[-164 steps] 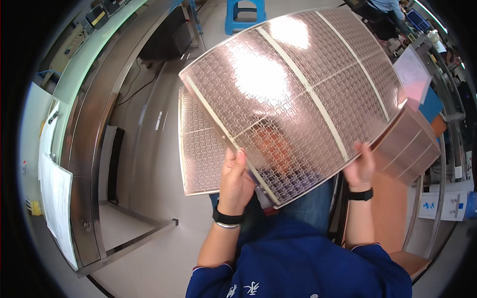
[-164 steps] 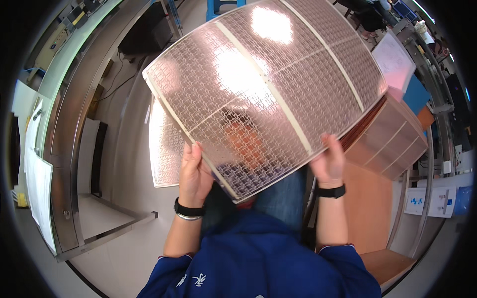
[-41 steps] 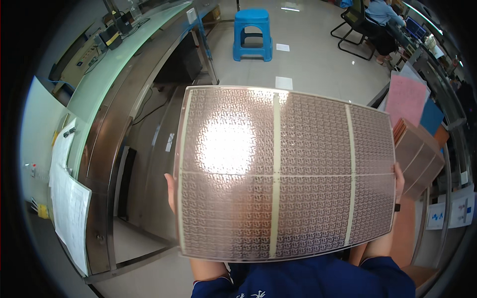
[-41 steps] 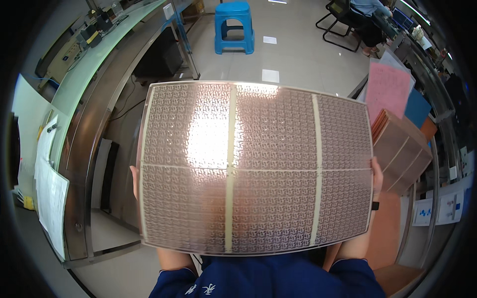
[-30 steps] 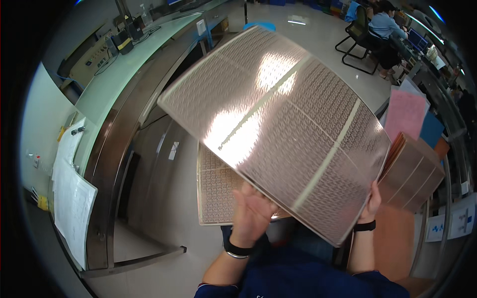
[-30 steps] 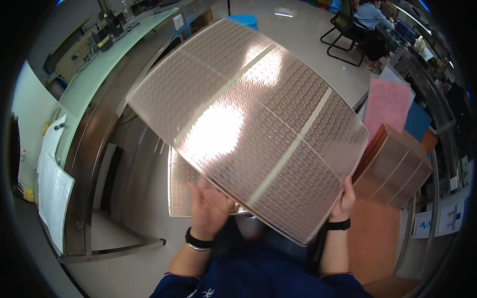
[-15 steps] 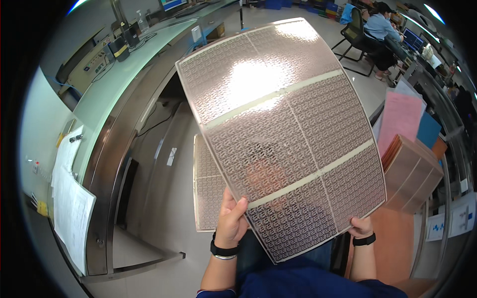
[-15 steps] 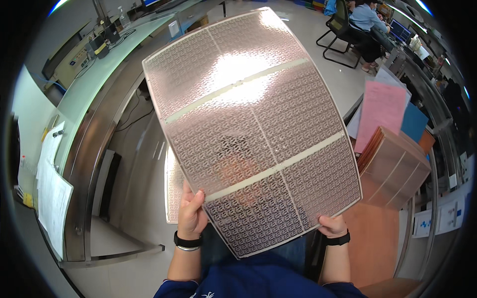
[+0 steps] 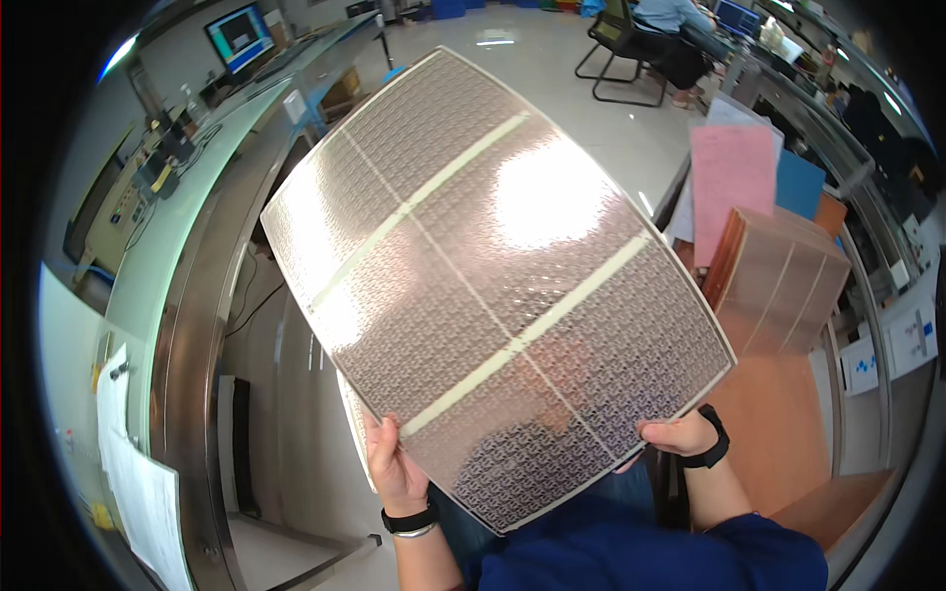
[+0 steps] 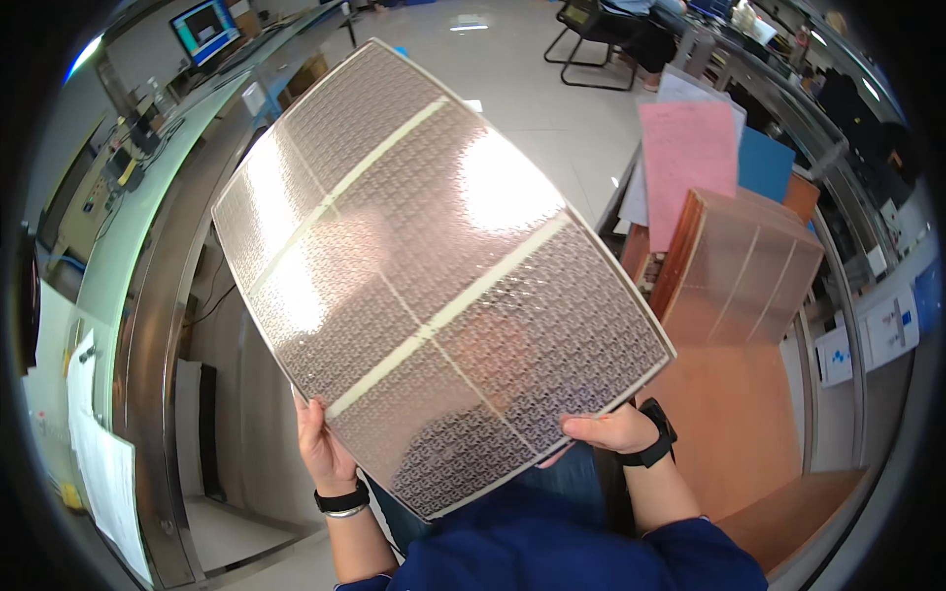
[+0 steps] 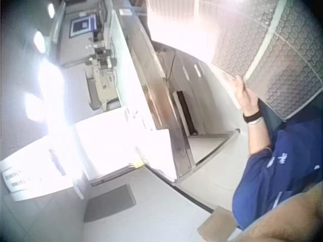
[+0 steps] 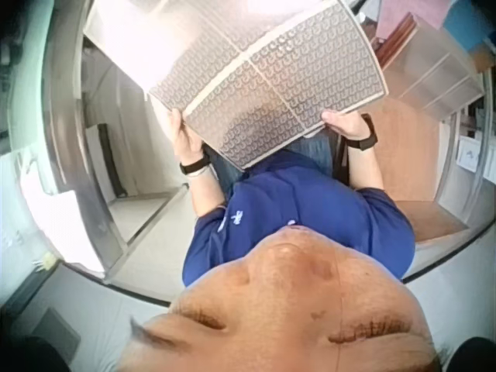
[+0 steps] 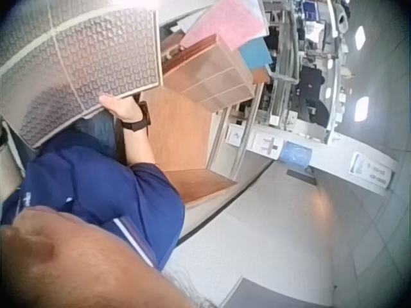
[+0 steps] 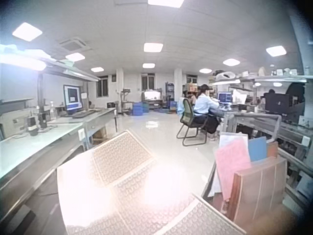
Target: Picking up flexible copper-patterned circuit sheets, inspecting them under light, and placing them into an organizer rack.
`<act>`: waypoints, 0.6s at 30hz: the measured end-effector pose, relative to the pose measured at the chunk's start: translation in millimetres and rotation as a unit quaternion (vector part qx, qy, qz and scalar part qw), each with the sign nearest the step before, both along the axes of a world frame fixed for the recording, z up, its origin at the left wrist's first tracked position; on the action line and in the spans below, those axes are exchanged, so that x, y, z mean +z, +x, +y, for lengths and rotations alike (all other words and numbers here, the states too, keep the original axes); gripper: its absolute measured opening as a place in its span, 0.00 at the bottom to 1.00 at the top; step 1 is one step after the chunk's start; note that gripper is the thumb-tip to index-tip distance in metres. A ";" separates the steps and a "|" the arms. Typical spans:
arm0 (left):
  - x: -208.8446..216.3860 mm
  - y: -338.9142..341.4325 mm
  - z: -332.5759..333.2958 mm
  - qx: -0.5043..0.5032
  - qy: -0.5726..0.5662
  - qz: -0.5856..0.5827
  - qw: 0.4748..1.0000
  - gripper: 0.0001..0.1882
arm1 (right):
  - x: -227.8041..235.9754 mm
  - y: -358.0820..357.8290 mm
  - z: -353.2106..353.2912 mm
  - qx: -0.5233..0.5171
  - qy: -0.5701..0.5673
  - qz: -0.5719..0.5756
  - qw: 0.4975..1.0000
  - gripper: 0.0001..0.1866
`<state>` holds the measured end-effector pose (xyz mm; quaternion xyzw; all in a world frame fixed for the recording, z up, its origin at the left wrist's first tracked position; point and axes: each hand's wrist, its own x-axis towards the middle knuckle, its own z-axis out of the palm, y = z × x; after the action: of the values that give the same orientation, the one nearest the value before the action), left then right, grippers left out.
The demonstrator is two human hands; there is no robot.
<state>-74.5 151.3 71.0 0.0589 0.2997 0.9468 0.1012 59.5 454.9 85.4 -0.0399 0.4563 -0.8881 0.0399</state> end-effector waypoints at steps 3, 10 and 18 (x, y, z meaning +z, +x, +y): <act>-0.3 -1.3 0.6 -0.008 0.040 -0.015 0.999 0.29 | 3.6 -3.4 -7.1 -0.022 -0.021 -0.018 0.999 0.27; -19.7 9.6 -2.4 -0.042 0.010 -0.014 0.999 0.27 | 18.2 -18.9 -11.0 -0.052 -0.024 -0.034 0.998 0.26; -3.5 35.0 10.3 -0.150 -0.053 -0.015 0.987 0.38 | 2.6 -37.9 -6.0 -0.145 -0.020 0.033 0.989 0.27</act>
<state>-39.5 161.6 67.6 0.0838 0.3359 0.9044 0.2494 21.6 448.8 87.9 -0.0034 0.4406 -0.8915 -0.1052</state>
